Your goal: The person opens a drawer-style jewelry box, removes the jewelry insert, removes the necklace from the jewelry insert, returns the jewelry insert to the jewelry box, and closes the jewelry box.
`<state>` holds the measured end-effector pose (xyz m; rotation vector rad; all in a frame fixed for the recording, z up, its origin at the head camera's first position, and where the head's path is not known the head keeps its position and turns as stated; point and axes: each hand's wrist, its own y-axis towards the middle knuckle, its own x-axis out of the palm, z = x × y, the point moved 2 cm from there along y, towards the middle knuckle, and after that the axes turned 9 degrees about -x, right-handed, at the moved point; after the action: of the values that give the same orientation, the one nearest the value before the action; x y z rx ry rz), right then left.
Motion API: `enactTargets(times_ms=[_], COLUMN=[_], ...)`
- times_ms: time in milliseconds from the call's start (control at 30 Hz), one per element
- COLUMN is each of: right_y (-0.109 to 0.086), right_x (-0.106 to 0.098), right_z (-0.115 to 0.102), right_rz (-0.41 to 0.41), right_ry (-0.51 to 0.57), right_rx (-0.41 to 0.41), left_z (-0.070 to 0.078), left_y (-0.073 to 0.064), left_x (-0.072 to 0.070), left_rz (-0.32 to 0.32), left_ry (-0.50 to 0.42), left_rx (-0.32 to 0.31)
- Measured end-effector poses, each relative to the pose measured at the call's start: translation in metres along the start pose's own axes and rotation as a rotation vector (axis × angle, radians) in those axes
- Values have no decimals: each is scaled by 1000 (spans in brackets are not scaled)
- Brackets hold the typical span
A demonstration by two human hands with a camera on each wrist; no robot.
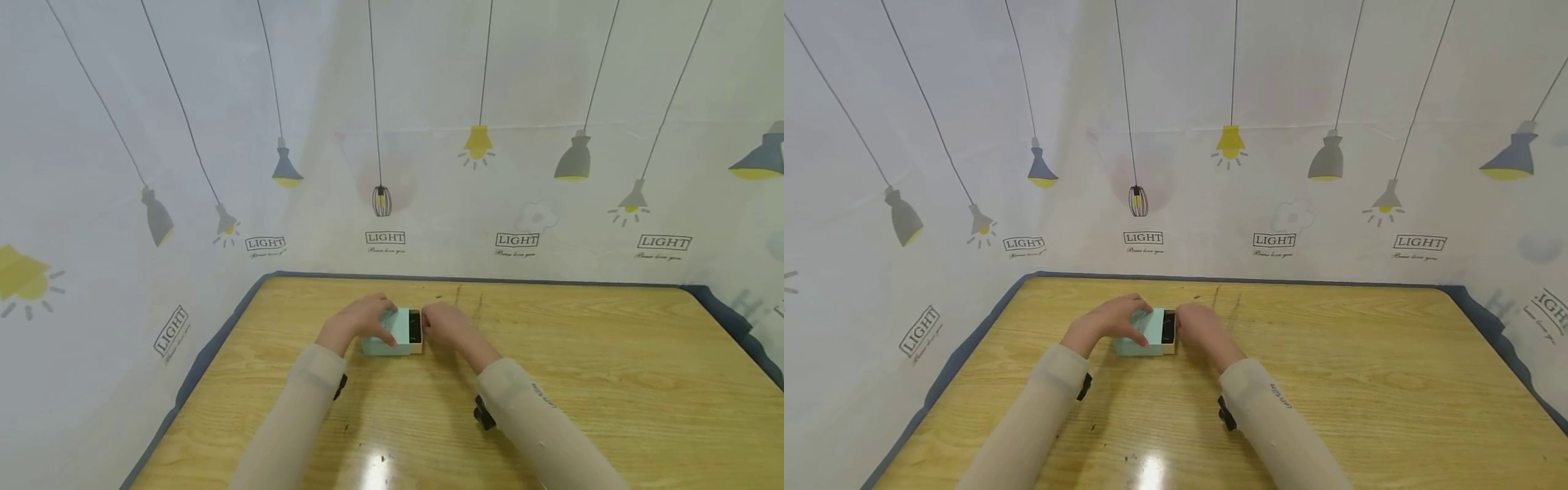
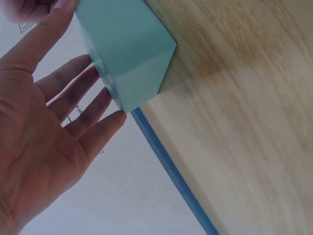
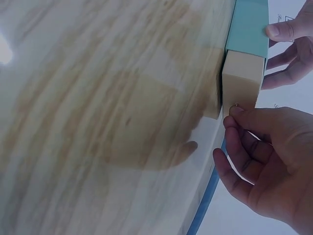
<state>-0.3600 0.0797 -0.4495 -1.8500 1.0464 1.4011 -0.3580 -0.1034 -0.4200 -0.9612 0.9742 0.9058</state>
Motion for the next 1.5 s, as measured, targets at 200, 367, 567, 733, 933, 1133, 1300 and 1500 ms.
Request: enactTargets(times_ms=[200, 367, 567, 733, 933, 1133, 1300, 1500], right_y=[-3, -5, -9, -9, -11, -12, -13, -14], right_x=[1, -1, -5, -5, -6, -7, -7, -7], right_z=[7, 10, 12, 13, 14, 14, 16, 18], right_rz=[4, -6, -12, -7, -4, -6, 3, 5], right_ry=[-21, -22, -36, -44, -44, -62, -68, -77], right_rx=[-3, -6, -20, -26, -31, -47, -58, -52], left_z=[-2, -2, -1, -1, -2, -2, -2, -2], left_y=[-1, -1, -2, -2, -2, -2, -2, -1], left_x=[1, 2, 0, 0, 1, 1, 1, 1], left_rz=[6, 4, -3, -6, -3, -10, -11, -9], left_ry=[3, -5, -20, -27, -22, -25, -27, -24], left_rx=[5, 1, -2, -4, -7, -10, -8, -6])
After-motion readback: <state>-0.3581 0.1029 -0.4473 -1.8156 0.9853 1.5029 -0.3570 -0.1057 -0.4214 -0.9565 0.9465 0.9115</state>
